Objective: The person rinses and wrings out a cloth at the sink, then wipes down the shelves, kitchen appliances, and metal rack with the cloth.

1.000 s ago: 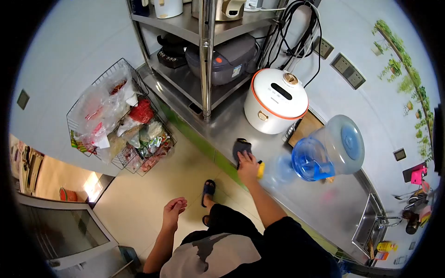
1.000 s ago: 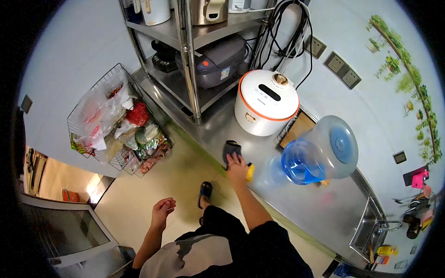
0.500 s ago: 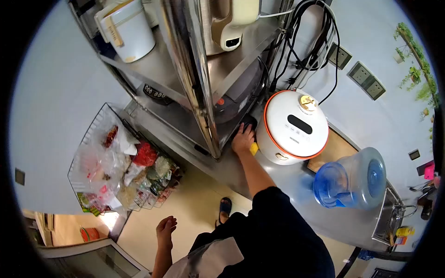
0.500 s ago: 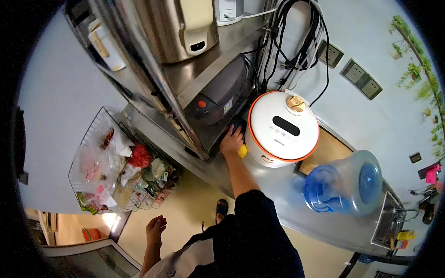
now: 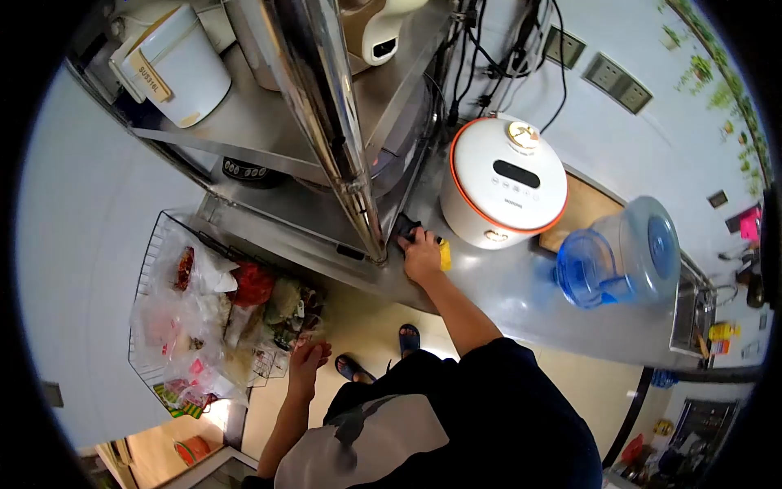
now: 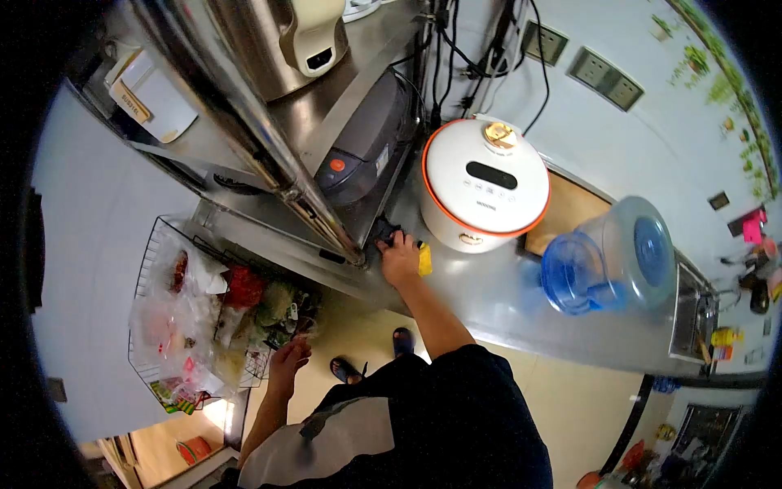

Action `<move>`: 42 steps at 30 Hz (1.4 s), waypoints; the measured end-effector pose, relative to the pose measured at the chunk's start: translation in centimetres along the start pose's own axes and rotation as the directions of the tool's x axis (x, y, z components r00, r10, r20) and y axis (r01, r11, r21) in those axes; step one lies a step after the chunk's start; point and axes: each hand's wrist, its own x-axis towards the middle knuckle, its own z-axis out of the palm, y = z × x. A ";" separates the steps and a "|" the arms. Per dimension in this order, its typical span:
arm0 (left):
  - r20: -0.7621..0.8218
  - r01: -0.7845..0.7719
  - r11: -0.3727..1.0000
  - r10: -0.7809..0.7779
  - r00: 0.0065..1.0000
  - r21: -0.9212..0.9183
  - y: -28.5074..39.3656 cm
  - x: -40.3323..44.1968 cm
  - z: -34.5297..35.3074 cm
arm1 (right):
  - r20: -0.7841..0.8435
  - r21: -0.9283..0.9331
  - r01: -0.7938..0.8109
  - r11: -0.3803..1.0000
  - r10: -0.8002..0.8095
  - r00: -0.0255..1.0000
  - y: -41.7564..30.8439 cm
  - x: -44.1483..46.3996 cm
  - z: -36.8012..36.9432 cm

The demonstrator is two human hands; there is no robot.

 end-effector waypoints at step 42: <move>0.146 -0.113 0.993 0.106 0.983 0.036 -0.7 2.2 -16.9 | -0.478 0.349 -0.144 0.926 0.308 0.822 -18.8 5.7 0.0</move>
